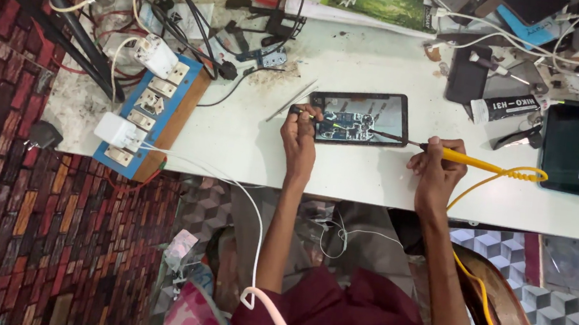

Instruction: The person uses a soldering iron and tweezers to work on a small electronic circuit board placed on a white table. They repeatedly apply heat and adjust components on the board while seated at a cluttered electronics workbench.

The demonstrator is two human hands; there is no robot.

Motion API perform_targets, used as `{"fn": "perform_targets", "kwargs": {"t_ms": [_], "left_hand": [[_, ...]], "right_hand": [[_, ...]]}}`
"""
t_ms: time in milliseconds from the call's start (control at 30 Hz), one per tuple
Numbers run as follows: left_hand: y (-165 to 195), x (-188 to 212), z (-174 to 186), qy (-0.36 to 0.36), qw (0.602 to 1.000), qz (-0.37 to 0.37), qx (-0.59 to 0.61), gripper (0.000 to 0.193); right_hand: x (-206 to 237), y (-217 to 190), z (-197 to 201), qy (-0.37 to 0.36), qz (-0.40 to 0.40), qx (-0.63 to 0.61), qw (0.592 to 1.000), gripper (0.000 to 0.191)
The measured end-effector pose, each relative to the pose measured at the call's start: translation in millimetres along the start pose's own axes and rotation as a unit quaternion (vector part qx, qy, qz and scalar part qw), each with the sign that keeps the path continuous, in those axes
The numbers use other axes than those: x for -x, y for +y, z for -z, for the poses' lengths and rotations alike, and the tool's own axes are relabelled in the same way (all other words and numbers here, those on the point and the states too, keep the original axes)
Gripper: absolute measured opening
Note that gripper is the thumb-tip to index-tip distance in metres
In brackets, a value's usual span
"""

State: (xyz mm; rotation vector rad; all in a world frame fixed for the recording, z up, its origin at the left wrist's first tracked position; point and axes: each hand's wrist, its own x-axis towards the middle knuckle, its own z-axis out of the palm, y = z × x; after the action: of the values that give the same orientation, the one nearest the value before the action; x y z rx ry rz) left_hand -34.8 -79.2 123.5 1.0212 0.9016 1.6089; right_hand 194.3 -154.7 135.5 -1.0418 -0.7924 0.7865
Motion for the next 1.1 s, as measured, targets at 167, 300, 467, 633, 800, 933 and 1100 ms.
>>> {"fn": "perform_targets", "kwargs": {"t_ms": [167,300,467,633,800,933,1100], "left_hand": [[2.3,0.4,-1.0,-0.009,1.0,-0.017,0.002,0.024],[1.7,0.1,-3.0,-0.009,1.0,-0.023,-0.011,0.02],[-0.1,3.2,-1.1,-0.017,0.999,-0.033,-0.016,0.022],[-2.7,4.4,1.3,-0.009,0.999,-0.03,-0.009,0.022],[-4.9,8.1,0.6,-0.002,1.0,-0.016,0.011,0.019],[-3.9,10.4,1.8,-0.012,0.999,-0.032,0.013,0.02],[-2.5,11.1,0.9,-0.011,1.0,-0.024,0.016,0.019]], "right_hand": [[4.8,-2.5,-2.1,-0.002,0.009,0.038,0.999,0.02],[7.3,1.4,-3.4,0.004,0.025,0.041,0.999,0.021],[10.0,5.5,0.8,0.029,0.01,0.031,0.999,0.022],[11.3,8.0,4.7,0.062,0.014,-0.032,0.997,0.023],[15.3,7.4,7.1,0.062,0.025,-0.038,0.997,0.03],[17.7,4.5,4.5,0.041,0.026,-0.024,0.999,0.031],[20.2,-0.4,1.8,0.045,0.023,0.042,0.998,0.028]]}}
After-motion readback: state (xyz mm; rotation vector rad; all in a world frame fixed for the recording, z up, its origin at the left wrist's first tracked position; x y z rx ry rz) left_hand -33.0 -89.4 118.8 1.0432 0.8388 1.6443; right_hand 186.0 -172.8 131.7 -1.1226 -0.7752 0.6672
